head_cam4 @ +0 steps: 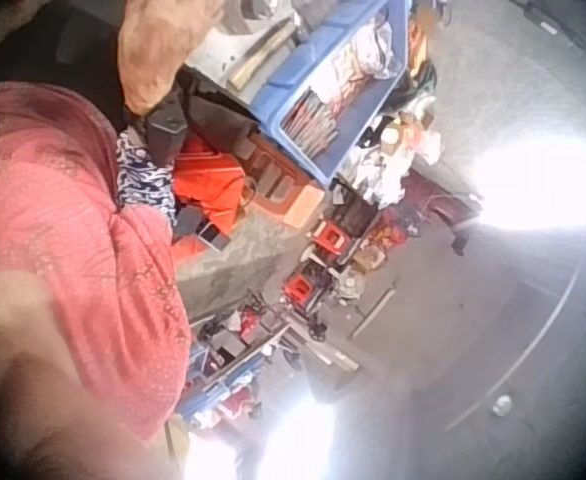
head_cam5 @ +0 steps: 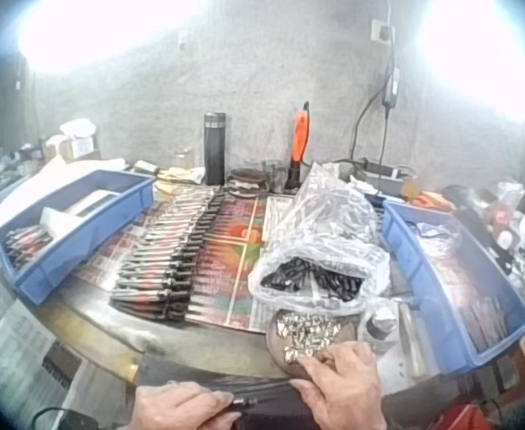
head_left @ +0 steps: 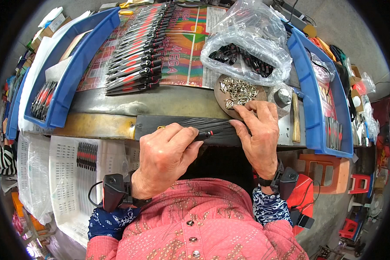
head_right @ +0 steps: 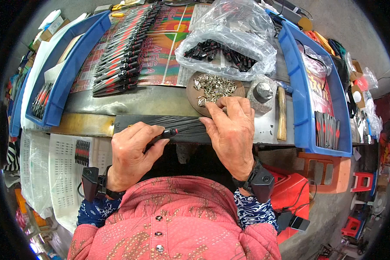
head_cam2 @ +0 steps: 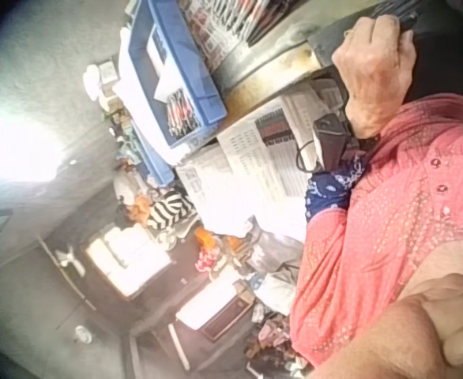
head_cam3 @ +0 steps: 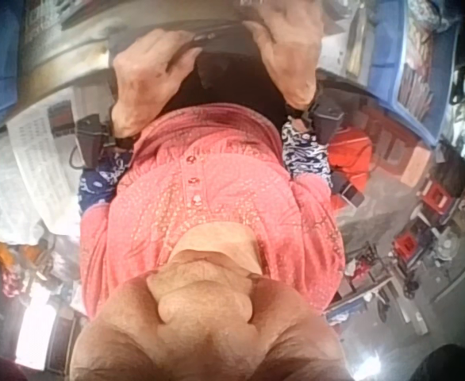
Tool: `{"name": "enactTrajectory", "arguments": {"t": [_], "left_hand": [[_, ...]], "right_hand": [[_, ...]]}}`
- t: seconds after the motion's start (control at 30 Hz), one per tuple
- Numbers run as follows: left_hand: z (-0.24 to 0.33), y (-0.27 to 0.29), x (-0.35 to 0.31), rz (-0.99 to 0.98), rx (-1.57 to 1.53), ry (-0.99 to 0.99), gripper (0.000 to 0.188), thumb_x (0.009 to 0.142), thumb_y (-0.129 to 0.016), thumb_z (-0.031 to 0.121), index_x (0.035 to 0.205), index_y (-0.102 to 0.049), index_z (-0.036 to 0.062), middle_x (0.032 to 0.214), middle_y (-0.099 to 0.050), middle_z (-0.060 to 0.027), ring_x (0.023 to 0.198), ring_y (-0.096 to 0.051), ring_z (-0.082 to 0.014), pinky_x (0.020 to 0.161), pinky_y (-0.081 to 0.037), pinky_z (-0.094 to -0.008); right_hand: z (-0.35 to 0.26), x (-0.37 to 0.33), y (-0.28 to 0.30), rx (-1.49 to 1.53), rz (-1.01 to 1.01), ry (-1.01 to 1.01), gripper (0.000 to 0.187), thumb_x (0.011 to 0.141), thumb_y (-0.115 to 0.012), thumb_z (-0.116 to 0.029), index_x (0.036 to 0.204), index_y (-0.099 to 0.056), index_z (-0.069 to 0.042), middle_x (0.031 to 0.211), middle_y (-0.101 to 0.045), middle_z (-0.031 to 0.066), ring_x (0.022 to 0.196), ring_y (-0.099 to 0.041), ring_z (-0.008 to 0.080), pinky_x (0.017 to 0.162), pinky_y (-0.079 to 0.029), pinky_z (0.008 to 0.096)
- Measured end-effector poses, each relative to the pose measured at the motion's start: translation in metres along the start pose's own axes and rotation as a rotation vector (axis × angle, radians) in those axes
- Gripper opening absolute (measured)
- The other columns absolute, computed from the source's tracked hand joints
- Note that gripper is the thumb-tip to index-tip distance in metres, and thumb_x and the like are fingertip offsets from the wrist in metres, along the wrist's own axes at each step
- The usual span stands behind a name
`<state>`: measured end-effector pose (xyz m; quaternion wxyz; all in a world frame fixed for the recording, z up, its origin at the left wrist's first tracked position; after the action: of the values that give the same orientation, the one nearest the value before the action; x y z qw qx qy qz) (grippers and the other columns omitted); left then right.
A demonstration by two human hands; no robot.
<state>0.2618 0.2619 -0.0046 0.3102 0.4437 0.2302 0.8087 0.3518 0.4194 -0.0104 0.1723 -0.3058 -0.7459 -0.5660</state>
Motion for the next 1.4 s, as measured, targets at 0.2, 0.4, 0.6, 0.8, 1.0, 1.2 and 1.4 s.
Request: {"name": "enactTrajectory", "arguments": {"t": [0.2, 0.4, 0.6, 0.8, 1.0, 1.2, 1.4], "left_hand": [[-0.001, -0.001, 0.0, -0.001, -0.012, -0.007, 0.021, 0.07, -0.076, 0.004, 0.088, -0.065, 0.0018, 0.068, -0.057, -0.0098, 0.058, -0.056, -0.026, 0.054, -0.044, -0.0351], [0.0, -0.002, -0.001, -0.045, 0.02, 0.012, 0.02, 0.071, -0.075, 0.008, 0.086, -0.062, 0.0061, 0.071, -0.055, -0.0083, 0.062, -0.058, -0.0282, 0.055, -0.047, -0.0374], [0.002, 0.001, -0.005, -0.046, -0.005, 0.021, 0.019, 0.072, -0.074, 0.009, 0.086, -0.061, 0.0062, 0.071, -0.055, -0.0091, 0.062, -0.058, -0.0291, 0.056, -0.047, -0.0381], [0.002, 0.002, -0.009, -0.073, -0.022, 0.053, 0.019, 0.072, -0.074, 0.009, 0.085, -0.061, 0.0065, 0.072, -0.056, -0.0093, 0.063, -0.058, -0.0298, 0.055, -0.047, -0.0387], [0.012, -0.002, -0.013, -0.062, 0.009, -0.022, 0.024, 0.068, -0.076, 0.003, 0.09, -0.065, 0.0024, 0.071, -0.059, -0.0104, 0.059, -0.058, -0.0277, 0.053, -0.046, -0.0362], [0.02, -0.006, -0.017, -0.083, 0.062, -0.045, 0.022, 0.068, -0.075, 0.005, 0.088, -0.065, 0.0034, 0.07, -0.058, -0.0091, 0.06, -0.059, -0.0278, 0.054, -0.047, -0.0365], [0.021, -0.006, -0.018, -0.103, 0.0, -0.02, 0.022, 0.069, -0.074, 0.004, 0.088, -0.065, 0.0023, 0.07, -0.058, -0.0106, 0.061, -0.06, -0.029, 0.055, -0.048, -0.0367]], "right_hand": [[0.002, -0.001, -0.001, 0.032, 0.015, -0.008, 0.026, 0.071, -0.075, -0.009, 0.096, -0.069, -0.005, 0.094, -0.06, 0.0074, 0.093, -0.054, 0.0284, 0.076, -0.04, 0.0401], [0.002, 0.004, 0.0, 0.065, -0.026, -0.023, 0.017, 0.073, -0.072, -0.007, 0.089, -0.067, -0.007, 0.091, -0.061, 0.0064, 0.091, -0.054, 0.028, 0.077, -0.038, 0.0397], [0.002, 0.009, -0.001, 0.115, -0.057, -0.026, 0.012, 0.074, -0.07, -0.006, 0.083, -0.063, -0.007, 0.088, -0.061, 0.006, 0.089, -0.053, 0.0282, 0.076, -0.036, 0.039], [-0.016, 0.002, 0.009, 0.264, -0.033, -0.025, 0.012, 0.074, -0.069, -0.005, 0.083, -0.062, -0.006, 0.087, -0.06, 0.0081, 0.087, -0.054, 0.0297, 0.077, -0.039, 0.0401], [-0.051, -0.003, 0.014, 0.31, -0.036, 0.104, 0.014, 0.073, -0.071, -0.004, 0.083, -0.061, -0.002, 0.085, -0.06, 0.0102, 0.084, -0.056, 0.0281, 0.076, -0.044, 0.0366], [-0.071, -0.007, 0.014, 0.278, -0.07, 0.159, 0.018, 0.068, -0.072, -0.001, 0.083, -0.061, -0.001, 0.086, -0.06, 0.0103, 0.083, -0.056, 0.0289, 0.076, -0.044, 0.0377], [-0.064, -0.009, 0.009, 0.484, -0.066, 0.067, 0.014, 0.073, -0.069, 0.0, 0.084, -0.061, -0.001, 0.086, -0.061, 0.0097, 0.085, -0.057, 0.0271, 0.078, -0.045, 0.0359]]}}
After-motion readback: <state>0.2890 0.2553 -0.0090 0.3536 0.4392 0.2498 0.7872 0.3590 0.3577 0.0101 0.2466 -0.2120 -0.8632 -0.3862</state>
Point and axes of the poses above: each hand's wrist, its own x-axis towards the middle knuckle, its own y-axis out of the back of the hand, z = x × y, the point moved 7 cm from there along x, towards the middle knuckle
